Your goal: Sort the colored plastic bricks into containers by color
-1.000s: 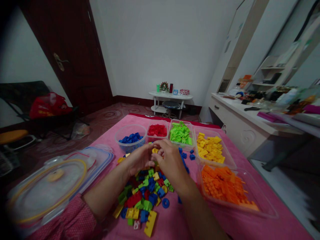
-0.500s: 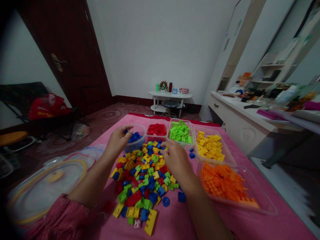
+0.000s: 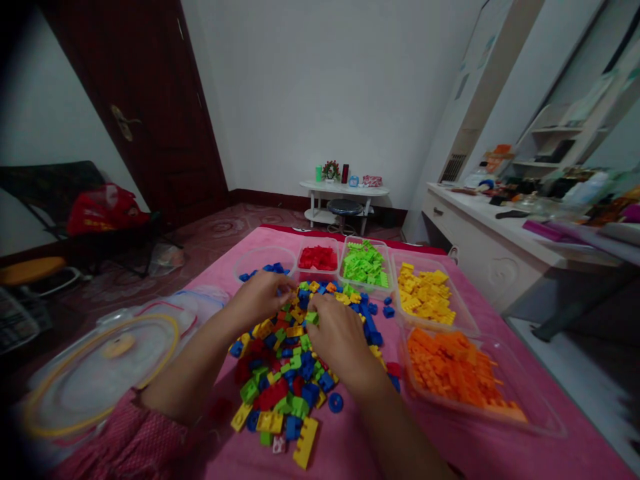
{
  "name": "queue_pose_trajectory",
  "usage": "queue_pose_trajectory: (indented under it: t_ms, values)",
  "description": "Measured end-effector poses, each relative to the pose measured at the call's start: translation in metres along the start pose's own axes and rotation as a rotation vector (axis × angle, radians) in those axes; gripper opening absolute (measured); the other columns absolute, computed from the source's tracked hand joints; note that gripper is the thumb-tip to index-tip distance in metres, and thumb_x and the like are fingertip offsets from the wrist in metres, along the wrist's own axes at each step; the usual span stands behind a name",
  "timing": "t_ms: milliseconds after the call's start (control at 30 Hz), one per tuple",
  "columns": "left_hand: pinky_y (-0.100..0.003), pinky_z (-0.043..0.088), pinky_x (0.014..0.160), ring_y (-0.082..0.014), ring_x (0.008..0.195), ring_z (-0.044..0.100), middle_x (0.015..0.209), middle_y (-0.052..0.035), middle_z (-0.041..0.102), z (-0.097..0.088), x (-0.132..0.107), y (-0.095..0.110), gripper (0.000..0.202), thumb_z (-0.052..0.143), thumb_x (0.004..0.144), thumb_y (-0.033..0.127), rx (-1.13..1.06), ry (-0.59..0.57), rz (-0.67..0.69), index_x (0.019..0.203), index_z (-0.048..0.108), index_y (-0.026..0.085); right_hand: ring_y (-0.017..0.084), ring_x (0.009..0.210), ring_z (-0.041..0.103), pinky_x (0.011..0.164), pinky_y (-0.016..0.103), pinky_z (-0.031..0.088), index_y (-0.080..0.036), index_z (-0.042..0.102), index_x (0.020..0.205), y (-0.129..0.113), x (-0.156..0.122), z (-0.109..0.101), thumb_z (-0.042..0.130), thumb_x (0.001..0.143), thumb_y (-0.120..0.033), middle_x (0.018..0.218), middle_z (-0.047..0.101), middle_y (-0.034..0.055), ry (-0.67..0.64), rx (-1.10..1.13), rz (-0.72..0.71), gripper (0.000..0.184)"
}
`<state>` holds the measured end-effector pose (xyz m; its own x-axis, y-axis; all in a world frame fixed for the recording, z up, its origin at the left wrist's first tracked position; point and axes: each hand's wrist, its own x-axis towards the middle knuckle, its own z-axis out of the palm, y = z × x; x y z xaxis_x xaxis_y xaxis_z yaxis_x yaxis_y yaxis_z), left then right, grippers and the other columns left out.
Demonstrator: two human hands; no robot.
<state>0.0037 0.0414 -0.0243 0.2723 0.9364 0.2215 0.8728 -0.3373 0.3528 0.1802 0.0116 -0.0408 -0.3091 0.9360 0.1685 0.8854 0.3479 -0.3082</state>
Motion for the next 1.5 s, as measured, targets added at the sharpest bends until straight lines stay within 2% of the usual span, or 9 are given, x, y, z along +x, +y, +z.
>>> queue_pose_trajectory:
  t_ms: [167, 500, 600, 700, 800, 933, 1133, 1300, 1500]
  values:
    - [-0.038, 0.05, 0.075, -0.0303, 0.091, 0.065, 0.093, -0.0186, 0.069, 0.004, -0.01, 0.017, 0.022, 0.055, 0.074, 0.015, 0.283, -0.211, -0.13, 0.09, 0.07, 0.013, 0.023, 0.09, 0.062, 0.067, 0.028, 0.034, -0.022, 0.059, 0.097, -0.016, -0.011, 0.007, 0.058, 0.075, -0.025, 0.094, 0.068, 0.0046, -0.101, -0.117, -0.06, 0.022]
    - [-0.032, 0.049, 0.07, -0.0249, 0.081, 0.066, 0.083, -0.0153, 0.07, 0.023, -0.004, 0.009, 0.016, 0.053, 0.072, 0.013, 0.257, -0.11, -0.193, 0.077, 0.068, 0.014, 0.021, 0.079, 0.063, 0.061, 0.026, 0.035, -0.025, 0.061, 0.099, -0.006, -0.004, 0.006, 0.057, 0.07, -0.022, 0.081, 0.068, 0.0023, -0.015, -0.007, -0.039, 0.029]
    - [-0.027, 0.047, 0.064, -0.0198, 0.07, 0.065, 0.07, -0.009, 0.067, 0.02, 0.0, 0.006, 0.013, 0.052, 0.073, 0.014, -0.053, -0.013, -0.133, 0.07, 0.065, 0.014, 0.014, 0.062, 0.058, 0.053, 0.023, 0.034, -0.024, 0.06, 0.098, 0.007, 0.007, 0.0, 0.055, 0.069, -0.021, 0.074, 0.064, -0.0004, 0.108, 0.25, 0.062, 0.03]
    - [-0.019, 0.041, 0.049, -0.0118, 0.053, 0.058, 0.063, -0.0016, 0.06, 0.014, 0.003, 0.009, 0.01, 0.053, 0.074, 0.023, -0.621, -0.024, -0.108, 0.073, 0.059, 0.014, 0.01, 0.051, 0.053, 0.045, 0.021, 0.035, -0.021, 0.056, 0.102, 0.017, 0.015, -0.003, 0.054, 0.069, -0.024, 0.078, 0.063, -0.0006, 0.155, 0.692, 0.159, 0.033]
    - [-0.014, 0.033, 0.04, -0.0063, 0.046, 0.051, 0.063, 0.0012, 0.056, 0.009, 0.003, 0.015, 0.021, 0.057, 0.074, 0.035, -1.049, -0.155, -0.147, 0.076, 0.054, 0.014, 0.01, 0.053, 0.055, 0.043, 0.02, 0.042, -0.02, 0.052, 0.105, 0.018, 0.016, -0.006, 0.06, 0.066, -0.028, 0.083, 0.061, -0.0002, 0.091, 1.138, 0.234, 0.041]
    - [-0.012, 0.03, 0.039, -0.0035, 0.047, 0.047, 0.066, 0.0013, 0.055, 0.01, 0.0, 0.02, 0.029, 0.064, 0.07, 0.041, -1.253, -0.239, -0.18, 0.079, 0.056, 0.014, 0.01, 0.057, 0.057, 0.051, 0.021, 0.049, -0.02, 0.054, 0.105, 0.01, 0.01, -0.012, 0.064, 0.067, -0.029, 0.074, 0.06, -0.0019, -0.034, 1.383, 0.25, 0.041]
    - [-0.013, 0.025, 0.038, -0.0033, 0.044, 0.043, 0.062, 0.0025, 0.056, 0.017, 0.0, 0.022, 0.033, 0.068, 0.067, 0.04, -1.247, -0.195, -0.229, 0.084, 0.059, 0.013, 0.009, 0.051, 0.055, 0.048, 0.021, 0.047, -0.018, 0.055, 0.103, 0.003, 0.007, -0.009, 0.071, 0.065, -0.037, 0.069, 0.063, -0.002, 0.0, 1.31, 0.178, 0.046]
    - [-0.015, 0.03, 0.041, -0.0045, 0.041, 0.044, 0.058, 0.003, 0.057, 0.017, 0.006, 0.014, 0.031, 0.063, 0.071, 0.031, -1.138, 0.07, -0.236, 0.095, 0.059, 0.012, 0.012, 0.045, 0.053, 0.046, 0.023, 0.045, -0.017, 0.055, 0.105, 0.018, 0.015, -0.008, 0.067, 0.068, -0.04, 0.051, 0.055, -0.0058, 0.113, 1.097, 0.239, 0.046]
    - [-0.015, 0.032, 0.042, -0.0039, 0.043, 0.044, 0.059, 0.0029, 0.056, 0.009, 0.012, 0.003, 0.02, 0.058, 0.072, 0.029, -1.18, 0.319, -0.253, 0.081, 0.061, 0.012, 0.017, 0.054, 0.06, 0.053, 0.028, 0.047, -0.014, 0.056, 0.108, 0.06, 0.055, -0.043, 0.062, 0.073, -0.033, 0.06, 0.06, 0.0005, 0.193, 0.547, 0.31, 0.041]
